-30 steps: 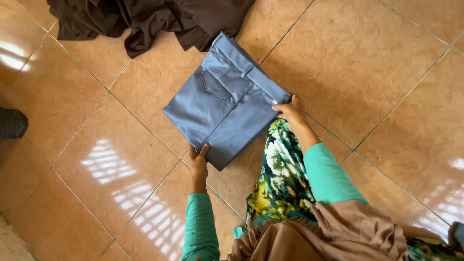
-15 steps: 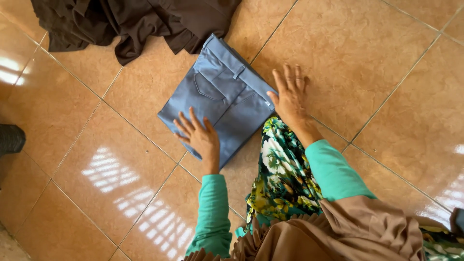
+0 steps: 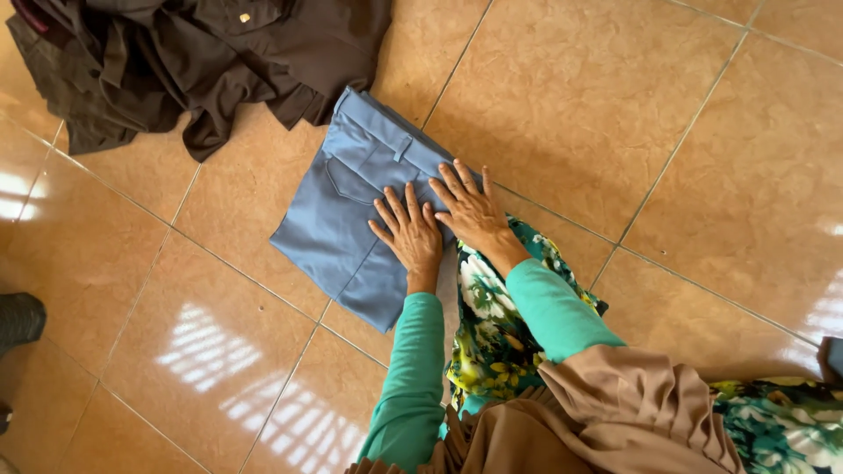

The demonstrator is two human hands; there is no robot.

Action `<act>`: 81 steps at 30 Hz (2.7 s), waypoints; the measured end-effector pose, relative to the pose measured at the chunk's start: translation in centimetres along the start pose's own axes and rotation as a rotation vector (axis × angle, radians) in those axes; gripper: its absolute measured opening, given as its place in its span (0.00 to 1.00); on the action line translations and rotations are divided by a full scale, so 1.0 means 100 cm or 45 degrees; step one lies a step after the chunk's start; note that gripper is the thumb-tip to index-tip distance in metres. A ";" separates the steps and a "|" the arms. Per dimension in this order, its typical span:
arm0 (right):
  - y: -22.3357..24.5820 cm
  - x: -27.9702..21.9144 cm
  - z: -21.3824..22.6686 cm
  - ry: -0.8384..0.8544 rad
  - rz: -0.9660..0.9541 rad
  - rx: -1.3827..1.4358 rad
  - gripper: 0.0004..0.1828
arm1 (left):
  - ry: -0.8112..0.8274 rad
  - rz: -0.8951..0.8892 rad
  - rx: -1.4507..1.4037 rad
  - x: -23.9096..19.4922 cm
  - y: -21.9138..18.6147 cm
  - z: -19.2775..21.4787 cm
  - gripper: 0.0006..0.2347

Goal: The person sits on a tiled floor and folds multiple pairs of grey trousers by hand. Each pair is laid flat, legs aligned, then folded in thirds and smoothed before being stacked into a neat pile.

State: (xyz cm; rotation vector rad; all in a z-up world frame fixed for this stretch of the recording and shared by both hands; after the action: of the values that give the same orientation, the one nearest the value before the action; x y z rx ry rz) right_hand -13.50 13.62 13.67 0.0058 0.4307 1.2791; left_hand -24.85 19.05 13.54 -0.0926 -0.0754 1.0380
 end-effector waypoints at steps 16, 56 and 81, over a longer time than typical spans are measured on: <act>-0.125 -0.072 0.008 -0.586 -0.353 0.076 0.40 | -0.084 -0.371 -0.051 0.011 -0.136 0.028 0.23; -0.278 -0.713 -0.137 -0.632 -1.946 0.369 0.36 | 0.533 -2.073 -0.125 -0.482 -0.543 -0.002 0.22; -0.182 -0.881 -0.238 -1.147 -1.945 1.383 0.13 | 2.380 -0.930 -1.101 -0.550 -0.516 -0.028 0.23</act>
State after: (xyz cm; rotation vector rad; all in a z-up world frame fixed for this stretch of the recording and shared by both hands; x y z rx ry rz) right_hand -23.51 -78.89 14.52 0.9459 0.1642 -0.6029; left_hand -8.20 -54.56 15.55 -1.6291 1.0716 -0.1779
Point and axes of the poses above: each hand's wrist, its own x-axis towards the middle knuckle, its own z-axis out of the back of the hand, y = z × x, the point moved 6 cm from there along x, towards the middle knuckle, and after that the axes turned 14 degrees about y, right-handed, at the moved point
